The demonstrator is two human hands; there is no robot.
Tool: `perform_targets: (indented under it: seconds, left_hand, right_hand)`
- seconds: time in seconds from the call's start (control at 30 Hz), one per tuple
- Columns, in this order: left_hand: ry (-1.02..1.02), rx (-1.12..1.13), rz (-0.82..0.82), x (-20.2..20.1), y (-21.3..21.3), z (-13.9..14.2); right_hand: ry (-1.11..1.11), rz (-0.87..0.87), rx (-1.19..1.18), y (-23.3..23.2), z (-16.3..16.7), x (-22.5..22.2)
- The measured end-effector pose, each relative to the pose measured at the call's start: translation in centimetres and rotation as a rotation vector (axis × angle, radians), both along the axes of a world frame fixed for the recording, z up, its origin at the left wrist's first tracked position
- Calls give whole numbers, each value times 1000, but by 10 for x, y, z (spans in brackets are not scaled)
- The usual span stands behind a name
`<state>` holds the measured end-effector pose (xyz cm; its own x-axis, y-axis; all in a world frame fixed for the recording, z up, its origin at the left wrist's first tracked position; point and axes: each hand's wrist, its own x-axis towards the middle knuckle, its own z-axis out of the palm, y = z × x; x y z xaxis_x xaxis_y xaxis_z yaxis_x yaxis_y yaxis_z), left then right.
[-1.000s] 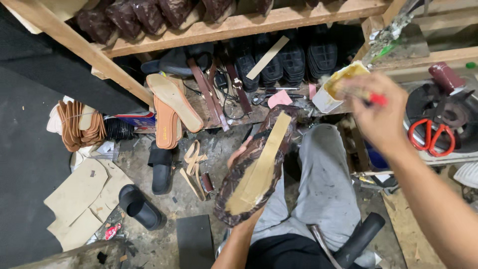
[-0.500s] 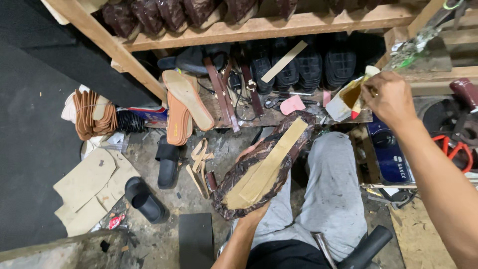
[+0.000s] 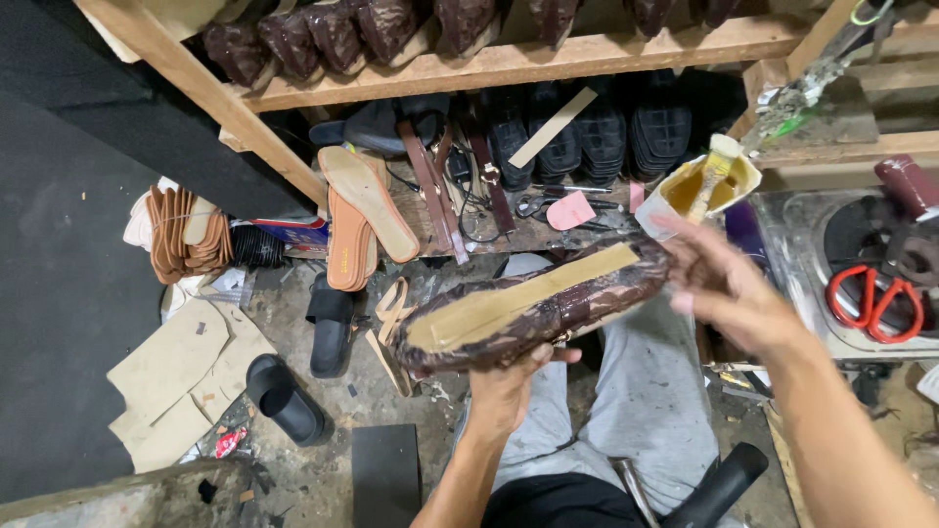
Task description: The person fits a buckled strap around a shoe upper mounted on a last, hammers the upper to set it, brushes glue onto the sole area, and presses and aligns the insole into the shoe while seated at a workbench.
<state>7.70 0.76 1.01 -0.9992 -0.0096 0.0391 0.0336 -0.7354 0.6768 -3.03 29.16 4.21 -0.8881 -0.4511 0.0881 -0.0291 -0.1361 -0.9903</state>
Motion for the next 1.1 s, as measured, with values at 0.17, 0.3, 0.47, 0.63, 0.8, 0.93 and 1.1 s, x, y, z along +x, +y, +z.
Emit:
perform_targets:
  seconds: [0.17,0.3,0.47,0.63,0.8,0.93,1.1]
  left_hand:
    - [-12,-36,-54,-8,3,-3]
    - [-32,-327,-102,-19,0,-15]
    - [83,-352,-277,-25,11,-31]
    - [82,-159,-510,2,60,-35]
    - [638,-994,-572,72,109,-21]
    - [1245,-1224,-496,83,144,-28]
    - [1430,-1450,-372,65,160,-73]
  right_hand:
    - [-221,-39,-73,-20,-32,52]
    - [-240,-27,-321,-29,-33,83]
    - [-336,-295,-526,-43,-14,133]
    - [-188,-511,-620,-19,14,174]
    - [98,-756,-595,13,54,203]
    - [251,-872,-588,22,84,208]
    - [428,-1130,-339,65,102,186]
